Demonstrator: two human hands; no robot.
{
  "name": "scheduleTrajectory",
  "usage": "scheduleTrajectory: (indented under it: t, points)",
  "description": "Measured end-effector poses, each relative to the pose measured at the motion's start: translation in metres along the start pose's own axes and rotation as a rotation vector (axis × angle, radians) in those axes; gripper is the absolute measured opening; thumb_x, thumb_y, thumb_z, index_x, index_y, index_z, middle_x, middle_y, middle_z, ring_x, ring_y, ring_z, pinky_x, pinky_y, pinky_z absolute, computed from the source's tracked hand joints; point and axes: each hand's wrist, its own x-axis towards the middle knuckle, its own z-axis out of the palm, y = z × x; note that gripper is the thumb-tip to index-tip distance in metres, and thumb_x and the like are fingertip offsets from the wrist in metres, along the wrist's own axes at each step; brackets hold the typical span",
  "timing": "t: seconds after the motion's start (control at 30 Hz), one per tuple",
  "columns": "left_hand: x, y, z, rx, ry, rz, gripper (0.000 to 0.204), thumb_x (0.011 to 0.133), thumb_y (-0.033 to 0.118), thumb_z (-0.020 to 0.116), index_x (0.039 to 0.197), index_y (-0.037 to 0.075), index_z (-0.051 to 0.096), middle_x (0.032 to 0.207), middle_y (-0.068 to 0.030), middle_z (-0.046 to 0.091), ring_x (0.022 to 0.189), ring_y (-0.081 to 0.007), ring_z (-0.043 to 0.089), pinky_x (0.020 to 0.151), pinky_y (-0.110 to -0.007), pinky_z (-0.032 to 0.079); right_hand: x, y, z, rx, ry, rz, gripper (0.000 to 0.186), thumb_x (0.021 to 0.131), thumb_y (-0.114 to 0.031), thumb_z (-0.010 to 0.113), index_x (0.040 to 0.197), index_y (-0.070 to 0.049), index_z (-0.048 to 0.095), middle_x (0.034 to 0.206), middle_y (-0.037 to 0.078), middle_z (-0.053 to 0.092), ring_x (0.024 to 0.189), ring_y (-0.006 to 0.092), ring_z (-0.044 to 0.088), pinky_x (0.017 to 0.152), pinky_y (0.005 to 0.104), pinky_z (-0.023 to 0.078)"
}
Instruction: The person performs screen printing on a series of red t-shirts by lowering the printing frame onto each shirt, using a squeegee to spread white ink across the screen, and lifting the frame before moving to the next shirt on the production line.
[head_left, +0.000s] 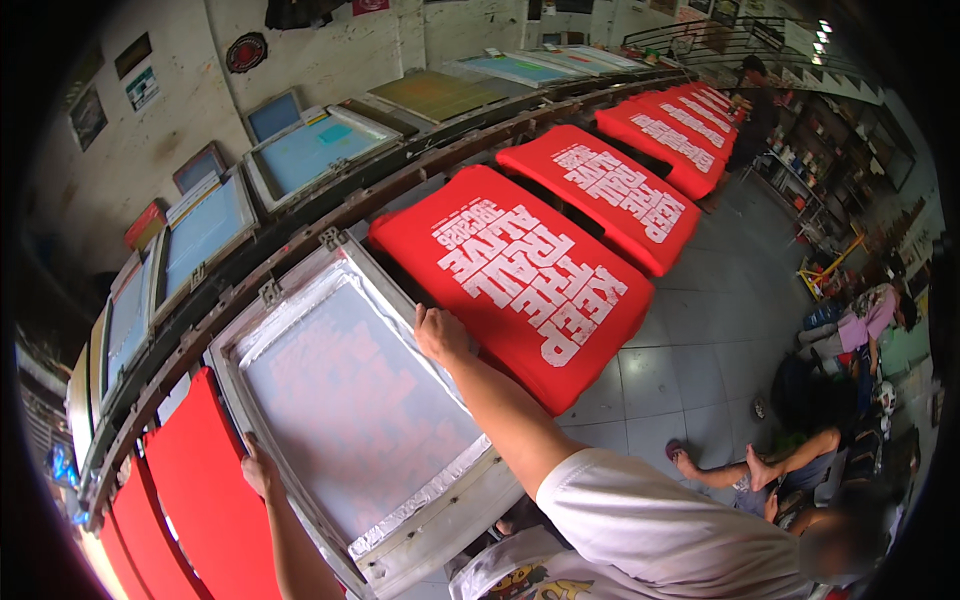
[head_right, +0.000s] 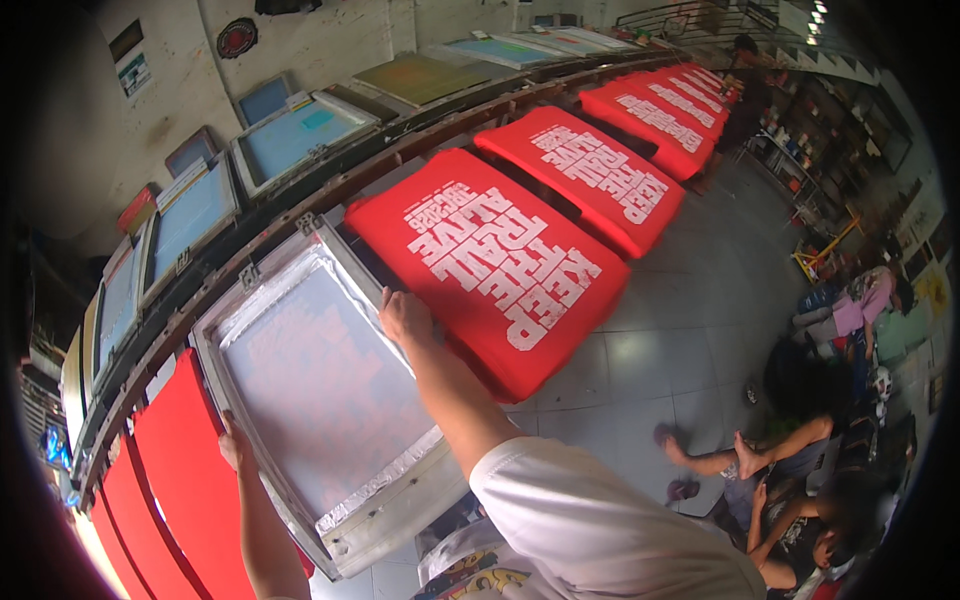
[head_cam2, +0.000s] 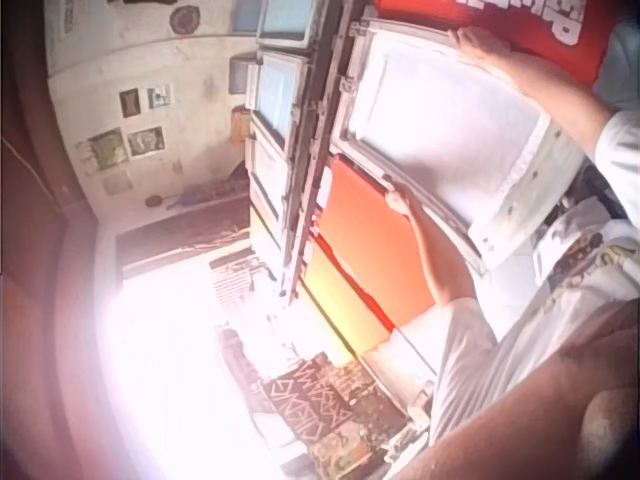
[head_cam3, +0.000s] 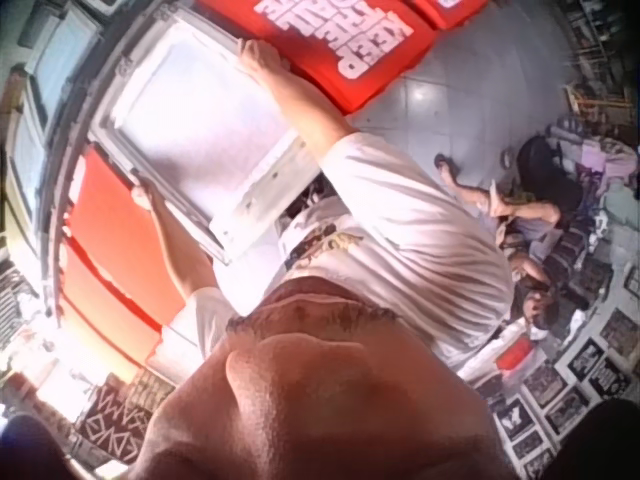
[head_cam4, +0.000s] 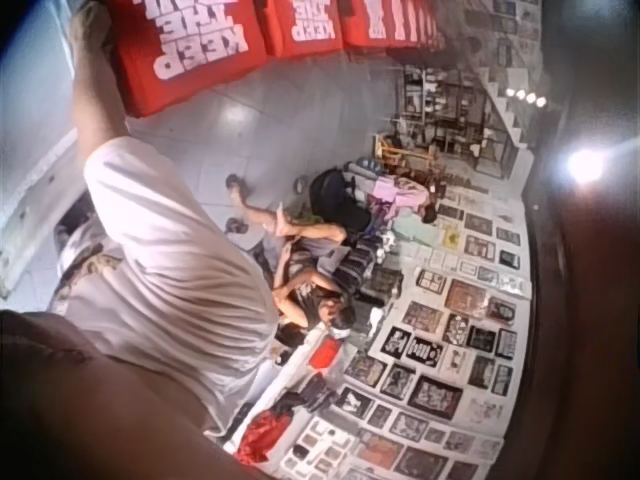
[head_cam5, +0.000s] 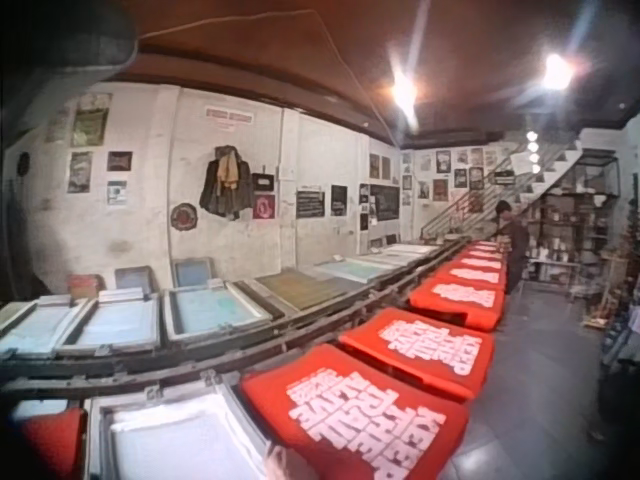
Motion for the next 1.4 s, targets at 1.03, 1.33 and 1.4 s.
scheduleTrajectory:
  t: [1.03, 1.33, 1.4]
  points:
    - [0.002, 0.004, 0.004, 0.044, 0.015, 0.011, 0.101, 0.088, 0.086, 0.043, 0.099, -0.009, 0.074, 0.099, -0.0272, 0.073, 0.097, -0.0418, 0.069, 0.087, -0.053, 0.053, -0.005, 0.000, -0.009, -0.003, -0.014, 0.026, 0.062, 0.109, -0.040, 0.031, 0.093, 0.000, 0.076, 0.099, 0.026, 0.074, 0.099, 0.0405, 0.073, 0.090, 0.0468, 0.058]
    - [0.006, 0.004, 0.007, 0.066, -0.044, -0.032, 0.100, 0.091, 0.084, 0.040, 0.100, -0.009, 0.074, 0.101, -0.0288, 0.073, 0.100, -0.0443, 0.069, 0.088, -0.054, 0.052, -0.002, 0.004, -0.006, -0.003, -0.007, 0.023, 0.061, 0.109, -0.039, 0.031, 0.093, 0.000, 0.076, 0.101, 0.026, 0.074, 0.099, 0.0399, 0.073, 0.092, 0.0475, 0.057]
    - [0.008, 0.000, 0.004, 0.089, -0.040, -0.028, 0.101, 0.090, 0.085, 0.040, 0.099, -0.009, 0.074, 0.101, -0.0287, 0.073, 0.100, -0.0442, 0.069, 0.087, -0.054, 0.053, -0.004, -0.001, -0.007, 0.014, -0.024, 0.023, 0.062, 0.109, -0.039, 0.031, 0.093, 0.000, 0.076, 0.101, 0.026, 0.074, 0.098, 0.0399, 0.073, 0.091, 0.0472, 0.057]
